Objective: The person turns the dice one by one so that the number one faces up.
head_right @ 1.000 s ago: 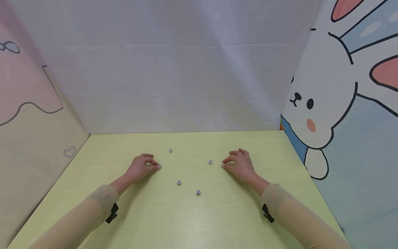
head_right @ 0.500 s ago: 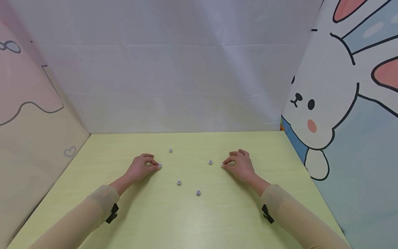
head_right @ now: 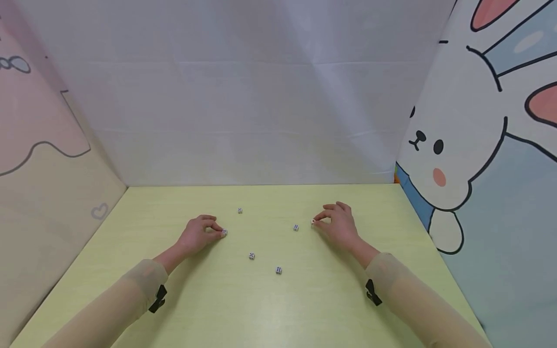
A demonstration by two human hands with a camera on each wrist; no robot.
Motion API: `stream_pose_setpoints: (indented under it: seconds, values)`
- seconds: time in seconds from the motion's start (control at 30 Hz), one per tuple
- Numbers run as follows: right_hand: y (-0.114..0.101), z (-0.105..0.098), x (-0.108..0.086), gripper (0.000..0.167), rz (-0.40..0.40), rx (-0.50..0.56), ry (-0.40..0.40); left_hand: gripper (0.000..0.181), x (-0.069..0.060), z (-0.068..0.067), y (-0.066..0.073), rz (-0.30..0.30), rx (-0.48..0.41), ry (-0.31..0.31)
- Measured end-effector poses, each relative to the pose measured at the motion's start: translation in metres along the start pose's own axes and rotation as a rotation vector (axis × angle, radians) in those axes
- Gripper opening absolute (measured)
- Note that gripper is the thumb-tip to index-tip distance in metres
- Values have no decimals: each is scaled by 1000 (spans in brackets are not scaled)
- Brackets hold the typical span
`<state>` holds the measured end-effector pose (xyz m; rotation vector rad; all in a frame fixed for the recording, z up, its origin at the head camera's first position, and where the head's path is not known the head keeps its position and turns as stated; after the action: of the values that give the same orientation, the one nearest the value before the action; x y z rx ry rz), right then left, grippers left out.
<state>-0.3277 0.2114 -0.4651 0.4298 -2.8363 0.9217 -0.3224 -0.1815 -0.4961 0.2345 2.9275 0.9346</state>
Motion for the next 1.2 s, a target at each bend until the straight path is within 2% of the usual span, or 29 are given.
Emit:
stream_pose_setpoints:
  seconds: [0.13, 0.4, 0.57, 0.9, 1.2]
  values:
    - [-1, 0, 11, 16, 21, 2, -1, 15, 0, 0, 1, -2, -1, -3]
    - [-15, 9, 34, 16, -10, -46, -6, 14, 1, -3, -1, -6, 11, 6]
    - [-15, 17, 43, 16, 3, -71, -15, 14, 0, -5, 2, -5, 13, 3]
    - [-12, 25, 53, 19, 27, -119, -48, 16, -2, -7, 4, -18, 16, -4]
    - [-13, 31, 55, 18, 25, -101, -63, 14, -2, -8, 2, -20, 11, -3]
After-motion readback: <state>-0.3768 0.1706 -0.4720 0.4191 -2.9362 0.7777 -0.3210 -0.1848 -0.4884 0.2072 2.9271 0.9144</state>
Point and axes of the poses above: each hand's wrist, its own x-axis towards the middle knuckle, its own z-axis out of the palm, y = z × x, the point moved 9 cm from there along x, towards the middle knuckle, and after that the axes turned 1 degree about -z, right-handed, at the moved point
